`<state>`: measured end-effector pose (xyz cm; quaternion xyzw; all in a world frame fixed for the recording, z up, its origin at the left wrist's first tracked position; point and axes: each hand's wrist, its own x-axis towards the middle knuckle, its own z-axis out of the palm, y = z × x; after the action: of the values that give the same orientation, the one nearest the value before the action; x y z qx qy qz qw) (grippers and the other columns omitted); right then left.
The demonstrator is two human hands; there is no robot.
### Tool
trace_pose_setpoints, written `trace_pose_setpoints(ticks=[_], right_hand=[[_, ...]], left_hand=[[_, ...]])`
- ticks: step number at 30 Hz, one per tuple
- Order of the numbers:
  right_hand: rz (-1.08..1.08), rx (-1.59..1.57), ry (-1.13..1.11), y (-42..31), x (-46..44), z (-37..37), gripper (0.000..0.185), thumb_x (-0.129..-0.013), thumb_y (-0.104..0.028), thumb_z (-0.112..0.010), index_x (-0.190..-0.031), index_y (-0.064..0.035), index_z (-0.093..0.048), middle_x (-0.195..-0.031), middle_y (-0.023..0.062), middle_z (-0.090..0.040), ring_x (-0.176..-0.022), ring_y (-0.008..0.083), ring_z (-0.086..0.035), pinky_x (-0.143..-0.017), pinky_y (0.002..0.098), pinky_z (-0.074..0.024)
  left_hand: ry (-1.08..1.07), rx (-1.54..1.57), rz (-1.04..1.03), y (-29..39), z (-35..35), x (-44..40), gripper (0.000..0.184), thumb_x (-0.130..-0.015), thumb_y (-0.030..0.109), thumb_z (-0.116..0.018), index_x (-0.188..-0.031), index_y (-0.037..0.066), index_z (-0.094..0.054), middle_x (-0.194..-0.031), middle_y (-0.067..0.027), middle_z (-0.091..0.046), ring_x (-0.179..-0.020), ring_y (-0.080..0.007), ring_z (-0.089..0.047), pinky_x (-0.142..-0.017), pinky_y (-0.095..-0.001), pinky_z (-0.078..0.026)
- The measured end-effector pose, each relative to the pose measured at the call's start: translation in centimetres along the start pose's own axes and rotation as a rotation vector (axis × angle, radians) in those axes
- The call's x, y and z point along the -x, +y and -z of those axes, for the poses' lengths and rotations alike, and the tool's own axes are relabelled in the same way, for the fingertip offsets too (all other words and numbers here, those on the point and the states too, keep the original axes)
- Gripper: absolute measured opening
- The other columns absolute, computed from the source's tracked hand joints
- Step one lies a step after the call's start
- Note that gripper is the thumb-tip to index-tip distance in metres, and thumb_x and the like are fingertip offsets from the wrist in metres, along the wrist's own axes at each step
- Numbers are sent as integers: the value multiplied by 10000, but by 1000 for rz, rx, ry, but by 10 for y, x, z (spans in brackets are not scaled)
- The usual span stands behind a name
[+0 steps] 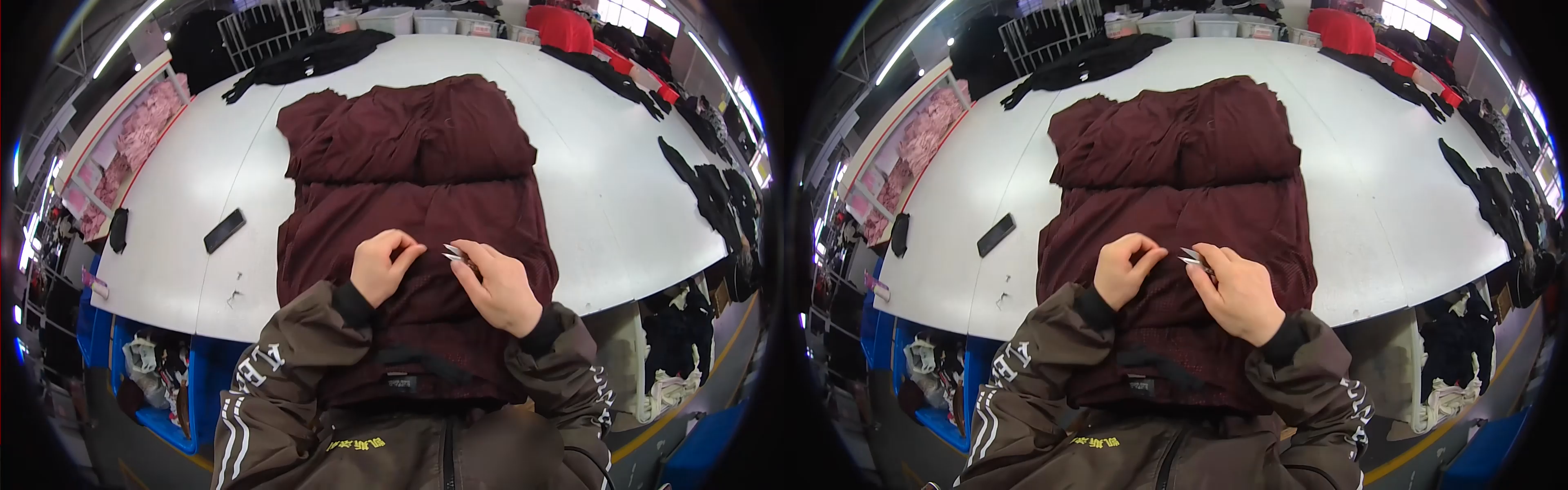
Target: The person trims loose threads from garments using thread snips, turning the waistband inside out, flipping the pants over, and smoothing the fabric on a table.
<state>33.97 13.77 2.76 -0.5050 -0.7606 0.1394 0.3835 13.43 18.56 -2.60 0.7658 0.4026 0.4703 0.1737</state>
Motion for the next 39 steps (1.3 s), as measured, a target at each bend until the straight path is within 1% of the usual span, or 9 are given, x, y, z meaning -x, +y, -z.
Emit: trace_pose_setpoints(ticks=[3,8,13,19,24,29,33,34,39], right_hand=[[-50,40,-217,-1,-7,-20,142,-865,-157,-587,-931,-34,-559,-740,75,-604,-597,209,-557,-560,300,-430],[69,108,-178,-2,-13,-25,152,-836,-174,-627,-842,-53,-535,-644,49,-587,-514,214,-539,-497,308,-402],[125,196,-224,-7,-22,-25,176,-810,-179,-655,-852,-53,-539,-626,56,-577,-508,215,-543,-493,304,-400],[170,208,-202,-12,-25,-24,180,-803,-182,-660,-847,-56,-539,-610,59,-569,-498,220,-539,-489,308,-398],[160,185,-121,-14,-22,-21,172,-795,-172,-661,-844,-59,-541,-623,67,-575,-500,221,-534,-488,308,-396],[242,243,-155,-9,-28,-30,162,-809,-149,-658,-858,-49,-541,-621,31,-557,-484,165,-488,-482,273,-378],[-58,-242,-209,1,-32,-23,134,-849,-142,-642,-895,-34,-575,-629,-21,-527,-505,80,-426,-489,210,-351],[-56,-237,-210,2,-36,-21,134,-849,-142,-642,-895,-34,-575,-629,-21,-527,-505,80,-426,-489,210,-351],[-282,-718,-32,2,-44,-16,127,-877,-141,-628,-931,-26,-611,-643,-46,-506,-536,31,-387,-486,158,-317]], left_hand=[[-43,233,236,-6,1,6,49,-842,57,-628,-812,24,-605,-664,-12,-562,-513,-85,-455,-484,-204,-373],[-81,318,229,-7,5,5,63,-879,70,-584,-828,35,-572,-651,-2,-551,-512,-74,-446,-481,-198,-364],[-44,148,86,-6,6,4,67,-882,62,-577,-829,40,-543,-641,-4,-535,-512,-78,-434,-482,-202,-362],[-42,165,89,-5,8,2,74,-886,59,-569,-824,42,-532,-636,-5,-525,-510,-82,-424,-483,-207,-361],[17,215,91,-7,7,3,99,-864,77,-588,-796,48,-522,-594,-22,-508,-459,-125,-403,-449,-262,-351],[-35,168,91,-3,12,1,77,-897,68,-557,-831,42,-527,-619,-3,-511,-502,-90,-415,-476,-215,-361],[36,201,307,3,24,-1,56,-911,70,-534,-865,43,-547,-693,-17,-535,-568,-86,-444,-538,-198,-381],[39,204,305,-2,23,-3,56,-911,70,-534,-865,43,-547,-693,-17,-535,-568,-86,-444,-538,-198,-381],[31,332,140,-30,18,-3,35,-893,60,-542,-875,39,-565,-750,-33,-558,-615,-86,-476,-586,-189,-396]])
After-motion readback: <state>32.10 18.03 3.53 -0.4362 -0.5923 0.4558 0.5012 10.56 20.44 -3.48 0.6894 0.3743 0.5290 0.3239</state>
